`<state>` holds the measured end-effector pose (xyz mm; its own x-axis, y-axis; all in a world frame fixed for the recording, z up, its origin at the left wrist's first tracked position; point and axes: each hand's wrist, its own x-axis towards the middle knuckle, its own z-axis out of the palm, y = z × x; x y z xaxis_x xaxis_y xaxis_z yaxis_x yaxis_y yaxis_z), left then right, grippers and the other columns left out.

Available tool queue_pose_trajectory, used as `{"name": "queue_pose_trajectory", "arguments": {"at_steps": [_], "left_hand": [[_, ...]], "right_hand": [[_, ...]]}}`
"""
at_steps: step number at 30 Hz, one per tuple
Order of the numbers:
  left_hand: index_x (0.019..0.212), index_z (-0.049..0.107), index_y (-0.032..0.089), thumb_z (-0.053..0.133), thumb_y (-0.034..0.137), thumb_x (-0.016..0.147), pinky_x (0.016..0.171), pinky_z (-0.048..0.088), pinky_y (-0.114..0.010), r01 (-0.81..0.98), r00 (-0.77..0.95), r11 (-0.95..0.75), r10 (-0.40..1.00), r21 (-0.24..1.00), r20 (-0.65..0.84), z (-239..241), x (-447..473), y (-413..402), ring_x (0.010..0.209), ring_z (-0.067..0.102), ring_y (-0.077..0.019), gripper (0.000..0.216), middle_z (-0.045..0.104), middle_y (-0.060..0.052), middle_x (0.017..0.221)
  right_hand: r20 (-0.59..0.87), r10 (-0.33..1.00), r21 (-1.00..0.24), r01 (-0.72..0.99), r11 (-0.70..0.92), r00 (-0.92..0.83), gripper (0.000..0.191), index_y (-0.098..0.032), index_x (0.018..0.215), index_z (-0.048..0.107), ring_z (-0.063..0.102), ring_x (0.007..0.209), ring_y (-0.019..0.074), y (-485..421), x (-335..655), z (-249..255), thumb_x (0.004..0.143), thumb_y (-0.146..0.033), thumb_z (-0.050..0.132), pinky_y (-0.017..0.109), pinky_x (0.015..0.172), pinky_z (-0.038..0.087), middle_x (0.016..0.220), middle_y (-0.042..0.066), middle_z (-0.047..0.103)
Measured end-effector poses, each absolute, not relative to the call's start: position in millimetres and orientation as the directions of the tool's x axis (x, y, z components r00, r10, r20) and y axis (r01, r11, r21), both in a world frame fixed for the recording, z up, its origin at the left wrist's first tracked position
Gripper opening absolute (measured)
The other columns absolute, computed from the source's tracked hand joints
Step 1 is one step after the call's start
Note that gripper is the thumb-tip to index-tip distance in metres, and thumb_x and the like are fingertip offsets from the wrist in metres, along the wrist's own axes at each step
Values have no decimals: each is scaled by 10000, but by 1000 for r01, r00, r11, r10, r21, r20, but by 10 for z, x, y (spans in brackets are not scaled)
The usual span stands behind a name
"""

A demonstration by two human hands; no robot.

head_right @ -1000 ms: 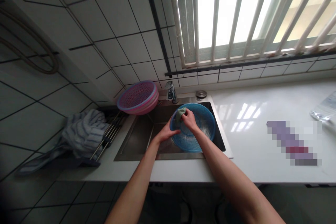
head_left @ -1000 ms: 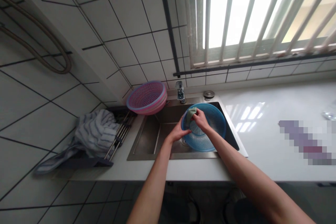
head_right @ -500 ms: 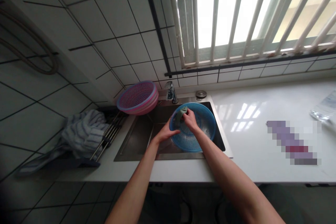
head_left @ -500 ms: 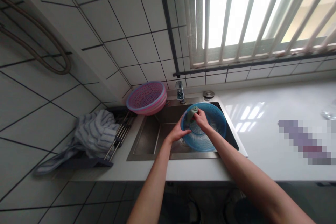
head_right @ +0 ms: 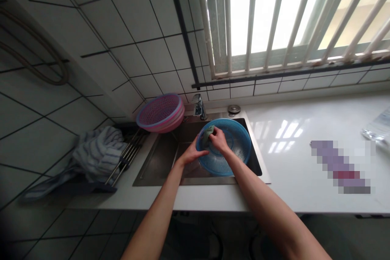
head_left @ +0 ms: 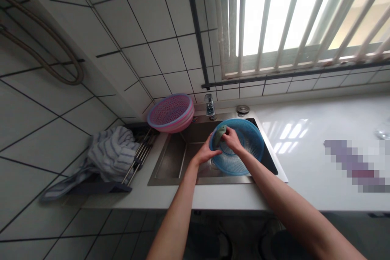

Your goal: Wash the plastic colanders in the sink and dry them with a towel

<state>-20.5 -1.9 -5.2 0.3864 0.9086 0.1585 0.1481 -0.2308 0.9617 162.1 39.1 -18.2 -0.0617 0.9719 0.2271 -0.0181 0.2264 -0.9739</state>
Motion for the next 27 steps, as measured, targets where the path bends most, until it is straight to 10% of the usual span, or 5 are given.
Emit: {"name": "queue_pose_trajectory", "arguments": {"at_steps": [8,15,23,27], "left_hand": [[1641,397,200,983,413,673,1312,304,-565,176,374,-195,920,965,118,-81,-249,-22,1483,519,-383,1151,541,-189,1593],[1657,404,261,985,442,694,1329,280,-574,121,394,-233,903,965,169,-71,-190,-23,1546,450,-391,1140,493,-169,1655],[1653,414,221,990,384,687,1330,268,-569,111,391,-222,906,969,163,-90,-235,-8,1538,460,-396,1136,475,-192,1667],[1658,400,229,974,359,706,1345,236,-552,108,380,-214,911,971,159,-80,-219,22,1585,393,-388,1119,418,-183,1708]], "right_hand": [[238,850,-968,-50,244,-470,275,-169,929,726,616,804,191,272,1516,-207,717,-288,598,278,745,511,949,53,746],[251,968,-953,175,247,1,219,-182,934,696,627,794,191,406,1673,-204,791,-267,552,264,719,479,897,40,755],[139,879,-839,417,350,-457,145,-180,813,731,633,724,190,281,1634,-239,735,-96,644,263,669,414,882,64,789],[186,964,-827,498,259,-191,210,-196,903,764,666,775,209,272,1633,-182,770,-104,629,271,700,416,927,77,800]]}}
